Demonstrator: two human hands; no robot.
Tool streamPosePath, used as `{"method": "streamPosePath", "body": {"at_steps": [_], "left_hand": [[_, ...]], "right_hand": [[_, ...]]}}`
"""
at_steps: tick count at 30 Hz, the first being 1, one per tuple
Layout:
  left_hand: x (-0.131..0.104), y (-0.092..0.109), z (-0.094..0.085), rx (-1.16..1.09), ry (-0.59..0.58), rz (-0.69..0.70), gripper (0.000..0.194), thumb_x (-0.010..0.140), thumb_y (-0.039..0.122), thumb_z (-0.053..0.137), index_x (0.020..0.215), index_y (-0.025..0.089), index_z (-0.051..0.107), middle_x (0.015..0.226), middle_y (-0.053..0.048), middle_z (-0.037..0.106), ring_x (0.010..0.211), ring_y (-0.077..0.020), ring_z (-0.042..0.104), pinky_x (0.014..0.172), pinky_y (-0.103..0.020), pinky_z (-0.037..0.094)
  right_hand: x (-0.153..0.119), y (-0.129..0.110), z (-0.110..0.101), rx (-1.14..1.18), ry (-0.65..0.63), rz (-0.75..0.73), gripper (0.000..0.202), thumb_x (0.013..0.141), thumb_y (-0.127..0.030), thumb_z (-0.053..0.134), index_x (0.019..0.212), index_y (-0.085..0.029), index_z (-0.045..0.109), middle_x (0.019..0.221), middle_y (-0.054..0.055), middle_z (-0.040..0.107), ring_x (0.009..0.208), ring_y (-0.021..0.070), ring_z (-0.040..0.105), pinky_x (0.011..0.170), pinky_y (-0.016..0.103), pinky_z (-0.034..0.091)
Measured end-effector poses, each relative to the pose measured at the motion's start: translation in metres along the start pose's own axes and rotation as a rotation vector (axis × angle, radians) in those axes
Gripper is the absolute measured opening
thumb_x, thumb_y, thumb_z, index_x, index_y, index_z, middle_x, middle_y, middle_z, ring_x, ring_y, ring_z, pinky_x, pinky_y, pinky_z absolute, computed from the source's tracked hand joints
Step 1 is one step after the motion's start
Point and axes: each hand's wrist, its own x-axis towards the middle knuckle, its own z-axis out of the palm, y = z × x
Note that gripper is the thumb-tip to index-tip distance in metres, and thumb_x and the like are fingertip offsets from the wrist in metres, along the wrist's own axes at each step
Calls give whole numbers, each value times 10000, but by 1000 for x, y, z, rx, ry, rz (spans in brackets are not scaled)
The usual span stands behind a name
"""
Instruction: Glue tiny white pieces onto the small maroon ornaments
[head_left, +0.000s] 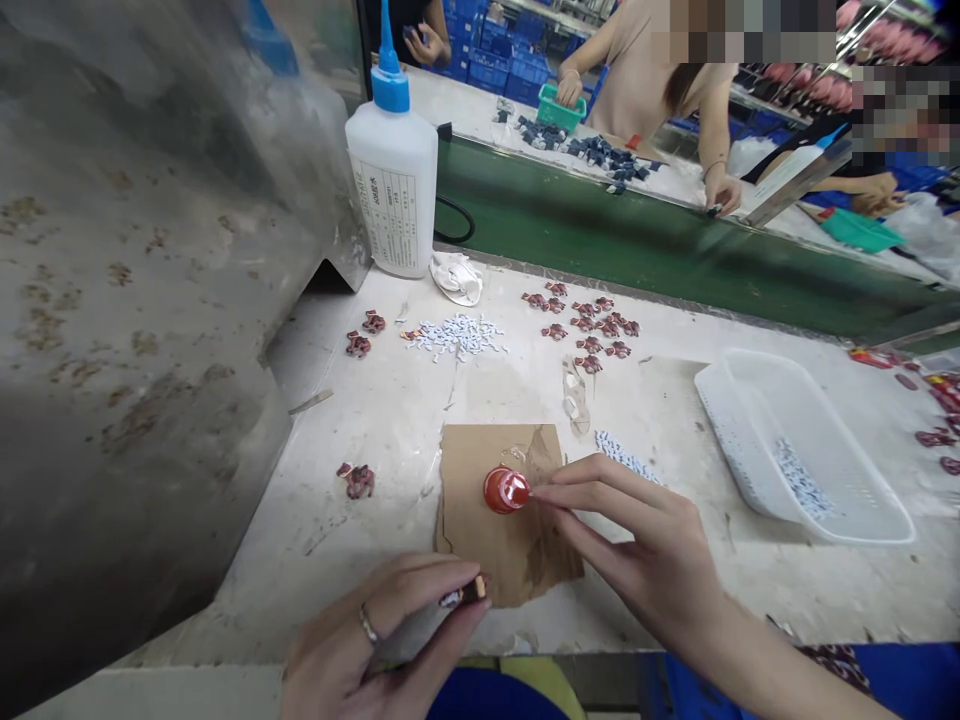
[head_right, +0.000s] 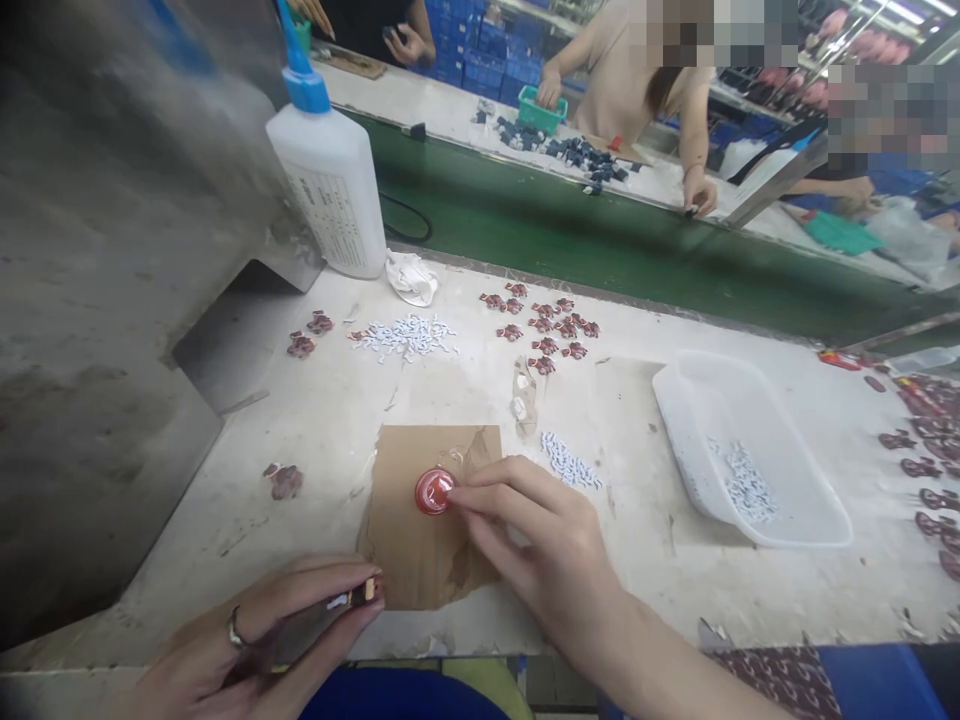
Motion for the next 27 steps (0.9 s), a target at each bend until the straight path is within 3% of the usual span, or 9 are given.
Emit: {"method": "streamPosePath", "body": {"at_steps": [6, 11, 18, 24, 27], "left_hand": [[2, 5, 13, -129, -5, -28, 258, 878, 129, 718, 1077, 287, 669, 1002, 109, 761, 853, -36, 749, 846, -64, 590], [0, 4, 17, -163, -5, -8, 323, 854, 100, 736, 1113, 277, 659, 1030, 81, 759, 889, -62, 750, 854, -112, 617], [3, 5, 17, -169, -1, -19, 297, 858, 97, 728, 1088, 276, 675, 1025, 89, 763, 880, -63, 754, 850, -99, 616], [0, 4, 21, -184, 37, -112, 300, 856, 127, 737, 1072, 334, 713, 1041, 106, 769, 898, -77, 759, 888, -106, 616], [0, 8, 24, -200, 60, -108, 299, 855, 128, 736, 1062, 343, 715, 1031, 115, 769, 885, -73, 756, 877, -97, 613]], "right_hand": [[-7, -23, 9, 318, 66, 100, 254, 878, 7, 656, 996, -201, 739, 927, 51, 756, 881, 178, 750, 733, 294, 645], [-9, -30, 14, 393, 64, 88, 260, 862, 26, 654, 988, -183, 745, 894, 71, 764, 815, 170, 753, 689, 276, 655], [-13, -29, 13, 354, 37, 55, 284, 870, 32, 654, 1043, -178, 739, 934, 84, 755, 842, 176, 757, 703, 272, 667], [-26, -29, 9, 117, -72, -45, 380, 920, 25, 619, 1240, -166, 695, 1096, 127, 755, 982, 195, 768, 820, 257, 678], [-25, -29, 4, 106, -80, -47, 406, 927, 21, 605, 1265, -189, 684, 1099, 115, 758, 982, 198, 769, 802, 265, 683]]}}
